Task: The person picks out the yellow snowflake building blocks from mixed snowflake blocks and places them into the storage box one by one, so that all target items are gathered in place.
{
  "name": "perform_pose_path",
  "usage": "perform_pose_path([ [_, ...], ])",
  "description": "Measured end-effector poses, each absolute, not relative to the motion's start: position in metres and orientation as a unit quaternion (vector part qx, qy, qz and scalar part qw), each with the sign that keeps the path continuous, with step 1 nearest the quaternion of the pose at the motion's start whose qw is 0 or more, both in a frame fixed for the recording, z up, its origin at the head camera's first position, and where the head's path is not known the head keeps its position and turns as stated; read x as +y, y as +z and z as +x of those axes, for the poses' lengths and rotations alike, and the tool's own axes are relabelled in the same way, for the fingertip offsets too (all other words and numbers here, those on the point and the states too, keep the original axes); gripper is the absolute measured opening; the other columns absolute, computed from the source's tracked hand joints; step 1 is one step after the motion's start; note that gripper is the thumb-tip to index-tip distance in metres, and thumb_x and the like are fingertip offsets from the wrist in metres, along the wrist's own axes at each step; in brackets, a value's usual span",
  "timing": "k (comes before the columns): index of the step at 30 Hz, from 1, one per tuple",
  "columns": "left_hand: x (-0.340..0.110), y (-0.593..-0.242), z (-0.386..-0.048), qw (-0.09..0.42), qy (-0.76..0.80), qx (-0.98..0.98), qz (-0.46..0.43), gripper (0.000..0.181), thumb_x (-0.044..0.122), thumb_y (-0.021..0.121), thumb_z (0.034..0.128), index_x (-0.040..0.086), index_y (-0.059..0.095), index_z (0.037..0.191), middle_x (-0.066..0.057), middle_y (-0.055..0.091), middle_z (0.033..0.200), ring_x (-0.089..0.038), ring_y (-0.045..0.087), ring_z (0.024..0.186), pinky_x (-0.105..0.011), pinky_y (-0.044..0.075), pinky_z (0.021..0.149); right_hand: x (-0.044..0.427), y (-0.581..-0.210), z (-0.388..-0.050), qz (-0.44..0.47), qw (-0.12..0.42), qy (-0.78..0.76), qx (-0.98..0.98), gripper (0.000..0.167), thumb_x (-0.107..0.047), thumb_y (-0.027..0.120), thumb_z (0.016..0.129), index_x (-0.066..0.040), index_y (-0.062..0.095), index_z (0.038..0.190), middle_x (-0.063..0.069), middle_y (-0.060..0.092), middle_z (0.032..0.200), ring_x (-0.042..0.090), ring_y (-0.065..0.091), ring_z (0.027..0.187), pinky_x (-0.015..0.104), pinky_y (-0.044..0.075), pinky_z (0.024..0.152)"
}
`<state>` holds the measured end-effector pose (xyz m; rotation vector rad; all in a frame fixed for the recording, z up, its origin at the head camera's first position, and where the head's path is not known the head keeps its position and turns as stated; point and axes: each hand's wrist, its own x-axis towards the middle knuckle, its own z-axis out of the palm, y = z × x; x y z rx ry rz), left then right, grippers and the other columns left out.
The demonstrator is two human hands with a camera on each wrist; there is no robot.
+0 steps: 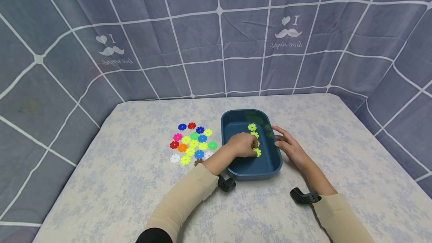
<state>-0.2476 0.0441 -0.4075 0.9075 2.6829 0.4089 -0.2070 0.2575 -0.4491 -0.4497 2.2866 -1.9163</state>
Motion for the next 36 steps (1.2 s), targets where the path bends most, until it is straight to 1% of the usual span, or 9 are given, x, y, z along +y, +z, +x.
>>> perform_pose_path([
  [9, 0.0441, -0.4060, -0.2459, 0.128, 0.134, 0.931, 0.316, 0.025, 0.027, 0.074, 0.0875, 0.018, 0.073, 0.111, 0.005, 0.069, 0.102, -0.010, 0.061, 0.085, -0.030, 0.050, 0.073, 0.2571, -0.4480, -0.2068, -0.144, 0.063, -0.628, 0.763, 0.056, -0.017, 0.045, 0.104, -0.005, 0.022, 0.153, 0.030, 0.034, 0.147, 0.044, 0.034, 0.133, 0.061, 0.025, 0.107],
  [14, 0.0441, -0.4063, -0.2460, 0.129, 0.138, 0.931, 0.312, 0.024, 0.026, 0.073, 0.0880, 0.018, 0.073, 0.111, 0.005, 0.069, 0.103, -0.010, 0.061, 0.084, -0.030, 0.050, 0.071, 0.2565, -0.4469, -0.2063, -0.142, 0.065, -0.628, 0.763, 0.056, -0.017, 0.045, 0.104, -0.005, 0.022, 0.154, 0.030, 0.033, 0.147, 0.045, 0.034, 0.134, 0.061, 0.025, 0.106],
  [20, 0.0442, -0.4059, -0.2461, 0.131, 0.139, 0.932, 0.309, 0.025, 0.026, 0.072, 0.0884, 0.018, 0.073, 0.112, 0.006, 0.069, 0.097, -0.010, 0.060, 0.081, -0.030, 0.050, 0.071, 0.2566, -0.4473, -0.2063, -0.140, 0.066, -0.632, 0.759, 0.057, -0.017, 0.045, 0.104, -0.004, 0.021, 0.153, 0.030, 0.032, 0.148, 0.045, 0.032, 0.134, 0.062, 0.023, 0.108],
  [23, 0.0441, -0.4057, -0.2458, 0.126, 0.146, 0.931, 0.311, 0.024, 0.026, 0.072, 0.0887, 0.017, 0.073, 0.111, 0.006, 0.068, 0.091, -0.009, 0.059, 0.077, -0.029, 0.049, 0.069, 0.2572, -0.4479, -0.2066, -0.140, 0.066, -0.632, 0.759, 0.057, -0.017, 0.046, 0.104, -0.005, 0.021, 0.154, 0.030, 0.032, 0.148, 0.044, 0.032, 0.134, 0.063, 0.022, 0.108],
  [28, 0.0419, -0.4057, -0.2450, 0.100, 0.182, 0.928, 0.308, 0.020, 0.025, 0.071, 0.0900, 0.016, 0.072, 0.108, 0.007, 0.064, 0.079, -0.007, 0.057, 0.069, -0.025, 0.047, 0.062, 0.2576, -0.4483, -0.2069, -0.146, 0.066, -0.635, 0.756, 0.057, -0.017, 0.045, 0.104, -0.005, 0.021, 0.154, 0.029, 0.031, 0.149, 0.044, 0.031, 0.134, 0.063, 0.022, 0.108],
  [36, 0.0386, -0.4051, -0.2444, 0.058, 0.219, 0.923, 0.312, 0.014, 0.024, 0.067, 0.0932, 0.015, 0.072, 0.102, 0.008, 0.058, 0.069, -0.007, 0.053, 0.060, -0.022, 0.042, 0.054, 0.2568, -0.4471, -0.2068, -0.141, 0.068, -0.632, 0.759, 0.058, -0.018, 0.046, 0.103, -0.005, 0.021, 0.154, 0.030, 0.031, 0.148, 0.045, 0.031, 0.135, 0.063, 0.022, 0.108],
])
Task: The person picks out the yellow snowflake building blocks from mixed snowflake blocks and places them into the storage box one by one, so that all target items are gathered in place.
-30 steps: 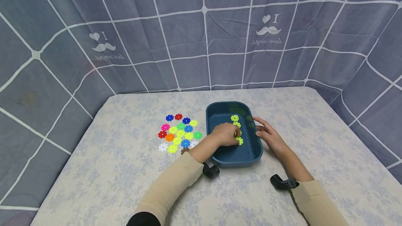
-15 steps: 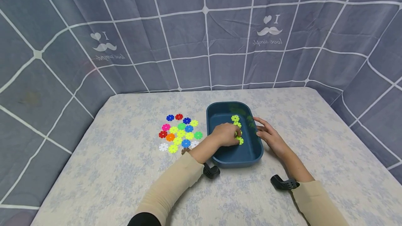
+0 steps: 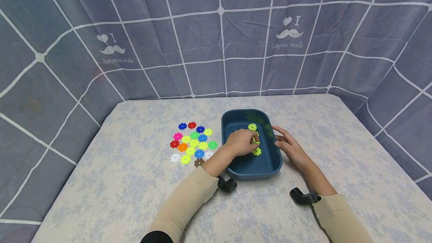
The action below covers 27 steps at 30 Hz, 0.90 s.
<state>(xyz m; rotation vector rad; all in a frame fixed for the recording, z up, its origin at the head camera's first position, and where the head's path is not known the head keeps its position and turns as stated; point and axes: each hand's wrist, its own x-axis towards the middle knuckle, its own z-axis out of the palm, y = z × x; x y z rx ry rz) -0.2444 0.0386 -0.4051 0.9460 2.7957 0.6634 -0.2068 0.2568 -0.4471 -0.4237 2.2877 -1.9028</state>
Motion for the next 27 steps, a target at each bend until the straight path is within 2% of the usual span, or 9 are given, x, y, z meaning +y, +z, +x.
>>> perform_pose_path([
  [7, 0.038, -0.403, -0.243, -0.025, 0.296, 0.896, 0.330, 0.013, 0.022, 0.062, 0.0969, 0.013, 0.072, 0.097, 0.007, 0.058, 0.071, -0.005, 0.050, 0.058, -0.019, 0.040, 0.053, 0.260, -0.446, -0.208, -0.140, 0.064, -0.632, 0.760, 0.058, -0.017, 0.046, 0.103, -0.005, 0.021, 0.154, 0.030, 0.030, 0.149, 0.045, 0.030, 0.135, 0.064, 0.021, 0.108],
  [14, 0.022, -0.402, -0.233, -0.114, 0.359, 0.864, 0.334, 0.013, 0.019, 0.061, 0.0964, 0.011, 0.072, 0.095, 0.004, 0.060, 0.072, -0.007, 0.051, 0.060, -0.020, 0.040, 0.056, 0.258, -0.450, -0.209, -0.140, 0.064, -0.634, 0.758, 0.058, -0.017, 0.048, 0.103, -0.005, 0.023, 0.153, 0.030, 0.035, 0.146, 0.031, 0.042, 0.130, 0.062, 0.022, 0.108],
  [19, 0.005, -0.405, -0.230, -0.173, 0.409, 0.841, 0.308, 0.011, 0.014, 0.063, 0.0945, 0.008, 0.071, 0.092, 0.001, 0.060, 0.074, -0.010, 0.052, 0.063, -0.022, 0.043, 0.059, 0.256, -0.450, -0.209, -0.142, 0.063, -0.631, 0.760, 0.057, -0.017, 0.048, 0.103, -0.005, 0.023, 0.153, 0.028, 0.032, 0.149, 0.040, 0.035, 0.133, 0.062, 0.025, 0.107],
  [22, -0.009, -0.406, -0.230, -0.187, 0.426, 0.842, 0.274, 0.011, 0.013, 0.062, 0.0944, 0.006, 0.070, 0.092, 0.000, 0.059, 0.076, -0.013, 0.052, 0.066, -0.025, 0.044, 0.060, 0.256, -0.450, -0.207, -0.138, 0.064, -0.626, 0.765, 0.057, -0.016, 0.047, 0.103, -0.005, 0.023, 0.153, 0.027, 0.031, 0.150, 0.042, 0.033, 0.134, 0.061, 0.027, 0.106],
  [27, -0.040, -0.402, -0.236, -0.171, 0.437, 0.859, 0.206, 0.011, 0.014, 0.062, 0.0949, 0.006, 0.069, 0.093, -0.003, 0.060, 0.081, -0.017, 0.055, 0.073, -0.029, 0.048, 0.066, 0.257, -0.450, -0.207, -0.133, 0.060, -0.618, 0.773, 0.057, -0.018, 0.047, 0.103, -0.006, 0.023, 0.154, 0.028, 0.033, 0.148, 0.044, 0.034, 0.134, 0.062, 0.029, 0.105],
])
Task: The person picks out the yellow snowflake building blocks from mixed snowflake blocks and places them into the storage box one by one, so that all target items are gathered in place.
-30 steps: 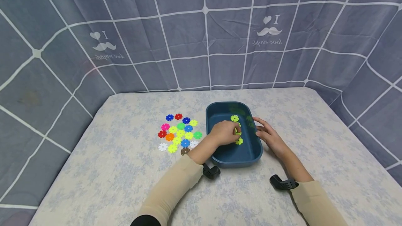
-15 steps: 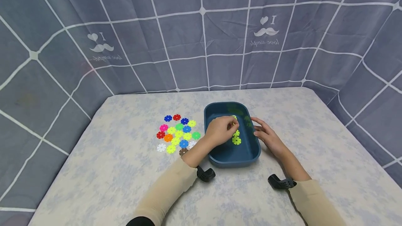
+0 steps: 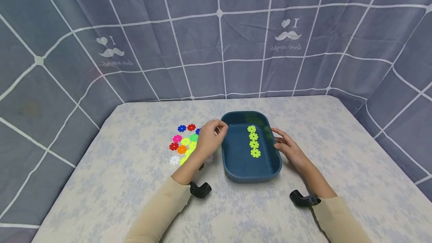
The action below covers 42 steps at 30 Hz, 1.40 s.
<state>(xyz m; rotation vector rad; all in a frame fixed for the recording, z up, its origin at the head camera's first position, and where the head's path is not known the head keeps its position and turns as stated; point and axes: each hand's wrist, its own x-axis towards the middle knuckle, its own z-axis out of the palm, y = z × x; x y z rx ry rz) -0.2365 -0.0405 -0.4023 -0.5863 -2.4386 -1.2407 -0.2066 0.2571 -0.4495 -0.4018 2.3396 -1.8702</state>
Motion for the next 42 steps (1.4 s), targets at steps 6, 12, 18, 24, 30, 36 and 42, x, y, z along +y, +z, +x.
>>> perform_pose_path([
  [6, -0.087, -0.401, -0.248, 0.121, -0.424, -0.887, -0.137, 0.014, 0.013, 0.061, 0.0950, 0.003, 0.070, 0.095, -0.005, 0.064, 0.084, -0.019, 0.056, 0.072, -0.033, 0.046, 0.064, 0.258, -0.450, -0.206, -0.143, 0.057, -0.621, 0.769, 0.056, -0.017, 0.047, 0.104, -0.005, 0.023, 0.153, 0.025, 0.028, 0.152, 0.029, 0.038, 0.132, 0.042, 0.036, 0.105],
  [12, -0.128, -0.405, -0.258, 0.060, -0.387, -0.919, -0.049, 0.017, 0.013, 0.057, 0.0959, 0.002, 0.069, 0.102, -0.008, 0.064, 0.088, -0.020, 0.051, 0.067, -0.030, 0.040, 0.057, 0.259, -0.449, -0.206, -0.148, 0.058, -0.628, 0.762, 0.056, -0.016, 0.047, 0.104, -0.005, 0.023, 0.153, 0.027, 0.029, 0.150, 0.004, 0.044, 0.121, 0.017, 0.039, 0.093],
  [18, -0.154, -0.409, -0.262, -0.001, -0.349, -0.937, -0.019, 0.018, 0.012, 0.057, 0.0952, 0.000, 0.068, 0.103, -0.009, 0.061, 0.084, -0.019, 0.047, 0.060, -0.027, 0.039, 0.053, 0.258, -0.449, -0.206, -0.149, 0.058, -0.624, 0.765, 0.056, -0.017, 0.047, 0.104, -0.005, 0.023, 0.153, 0.026, 0.028, 0.151, 0.018, 0.041, 0.128, 0.018, 0.040, 0.093],
  [24, -0.165, -0.410, -0.264, -0.056, -0.326, -0.943, -0.025, 0.021, 0.013, 0.067, 0.0903, -0.003, 0.069, 0.104, -0.009, 0.060, 0.083, -0.020, 0.052, 0.064, -0.027, 0.044, 0.055, 0.258, -0.449, -0.207, -0.143, 0.059, -0.619, 0.770, 0.057, -0.017, 0.047, 0.104, -0.006, 0.022, 0.154, 0.026, 0.029, 0.151, 0.040, 0.033, 0.134, 0.042, 0.037, 0.103],
  [30, -0.164, -0.410, -0.263, -0.073, -0.304, -0.950, -0.024, 0.029, 0.016, 0.077, 0.0831, -0.002, 0.067, 0.104, -0.010, 0.060, 0.090, -0.023, 0.054, 0.076, -0.031, 0.047, 0.065, 0.257, -0.449, -0.206, -0.139, 0.060, -0.618, 0.771, 0.057, -0.017, 0.047, 0.104, -0.006, 0.022, 0.154, 0.027, 0.031, 0.149, 0.041, 0.033, 0.134, 0.042, 0.037, 0.103],
  [36, -0.163, -0.412, -0.262, -0.075, -0.273, -0.959, -0.025, 0.031, 0.021, 0.078, 0.0830, 0.000, 0.068, 0.104, -0.010, 0.060, 0.091, -0.023, 0.054, 0.078, -0.034, 0.048, 0.070, 0.257, -0.450, -0.205, -0.145, 0.058, -0.619, 0.770, 0.056, -0.017, 0.046, 0.104, -0.005, 0.022, 0.153, 0.028, 0.030, 0.149, 0.040, 0.034, 0.133, 0.031, 0.039, 0.100],
  [42, -0.162, -0.413, -0.263, -0.074, -0.281, -0.956, -0.029, 0.029, 0.020, 0.078, 0.0830, 0.001, 0.066, 0.101, -0.008, 0.057, 0.088, -0.022, 0.052, 0.075, -0.033, 0.045, 0.067, 0.259, -0.452, -0.208, -0.137, 0.057, -0.619, 0.771, 0.057, -0.020, 0.048, 0.103, -0.007, 0.024, 0.154, 0.028, 0.038, 0.144, 0.017, 0.048, 0.123, 0.050, 0.034, 0.105],
])
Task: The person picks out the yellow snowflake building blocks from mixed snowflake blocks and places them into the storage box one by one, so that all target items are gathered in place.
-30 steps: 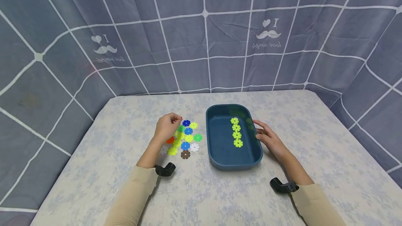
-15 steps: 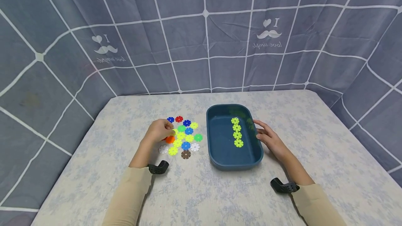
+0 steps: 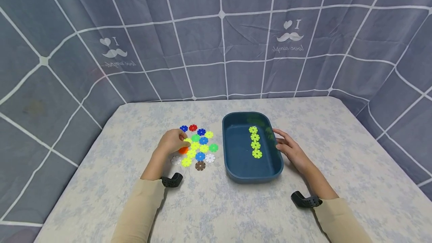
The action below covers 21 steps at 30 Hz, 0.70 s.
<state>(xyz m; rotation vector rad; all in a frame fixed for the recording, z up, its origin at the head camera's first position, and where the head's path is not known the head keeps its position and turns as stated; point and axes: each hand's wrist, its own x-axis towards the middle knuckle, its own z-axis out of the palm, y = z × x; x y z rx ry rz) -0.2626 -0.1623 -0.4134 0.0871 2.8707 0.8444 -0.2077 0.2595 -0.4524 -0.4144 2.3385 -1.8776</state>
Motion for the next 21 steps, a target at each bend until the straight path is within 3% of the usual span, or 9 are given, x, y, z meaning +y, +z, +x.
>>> perform_pose_path([
  [2, -0.1623, -0.4136, -0.2627, 0.073, 0.283, 0.956, 0.031, 0.029, 0.020, 0.078, 0.0832, 0.001, 0.065, 0.101, -0.008, 0.056, 0.088, -0.022, 0.052, 0.075, -0.033, 0.044, 0.068, 0.2601, -0.4527, -0.2080, -0.136, 0.059, -0.622, 0.769, 0.058, -0.021, 0.049, 0.103, -0.008, 0.024, 0.154, 0.028, 0.039, 0.144, 0.008, 0.050, 0.119, 0.042, 0.037, 0.104],
  [5, -0.1628, -0.4146, -0.2629, 0.073, 0.285, 0.955, 0.030, 0.029, 0.019, 0.078, 0.0832, 0.002, 0.063, 0.102, -0.009, 0.057, 0.090, -0.023, 0.052, 0.077, -0.035, 0.045, 0.069, 0.2599, -0.4520, -0.2074, -0.139, 0.059, -0.622, 0.768, 0.058, -0.020, 0.048, 0.103, -0.007, 0.024, 0.154, 0.028, 0.038, 0.144, 0.005, 0.049, 0.118, 0.042, 0.037, 0.104],
  [9, -0.1623, -0.4157, -0.2636, 0.074, 0.282, 0.956, 0.025, 0.030, 0.019, 0.078, 0.0824, 0.004, 0.061, 0.103, -0.010, 0.058, 0.093, -0.025, 0.053, 0.080, -0.036, 0.046, 0.070, 0.2582, -0.4500, -0.2062, -0.143, 0.058, -0.623, 0.767, 0.057, -0.017, 0.047, 0.103, -0.006, 0.023, 0.154, 0.029, 0.037, 0.145, 0.011, 0.047, 0.121, 0.058, 0.029, 0.105],
  [14, -0.1611, -0.4143, -0.2636, 0.074, 0.278, 0.957, 0.023, 0.031, 0.019, 0.079, 0.0818, 0.005, 0.061, 0.103, -0.010, 0.058, 0.093, -0.025, 0.053, 0.080, -0.035, 0.045, 0.068, 0.2584, -0.4496, -0.2056, -0.142, 0.057, -0.625, 0.766, 0.056, -0.017, 0.046, 0.103, -0.006, 0.023, 0.153, 0.030, 0.036, 0.145, 0.009, 0.047, 0.120, 0.061, 0.026, 0.106],
  [21, -0.1615, -0.4129, -0.2635, 0.076, 0.281, 0.956, 0.021, 0.032, 0.018, 0.078, 0.0823, 0.004, 0.059, 0.104, -0.010, 0.056, 0.092, -0.025, 0.052, 0.079, -0.034, 0.043, 0.068, 0.2592, -0.4519, -0.2076, -0.138, 0.060, -0.621, 0.769, 0.058, -0.020, 0.048, 0.103, -0.008, 0.023, 0.154, 0.028, 0.038, 0.144, 0.003, 0.049, 0.116, 0.052, 0.032, 0.105],
])
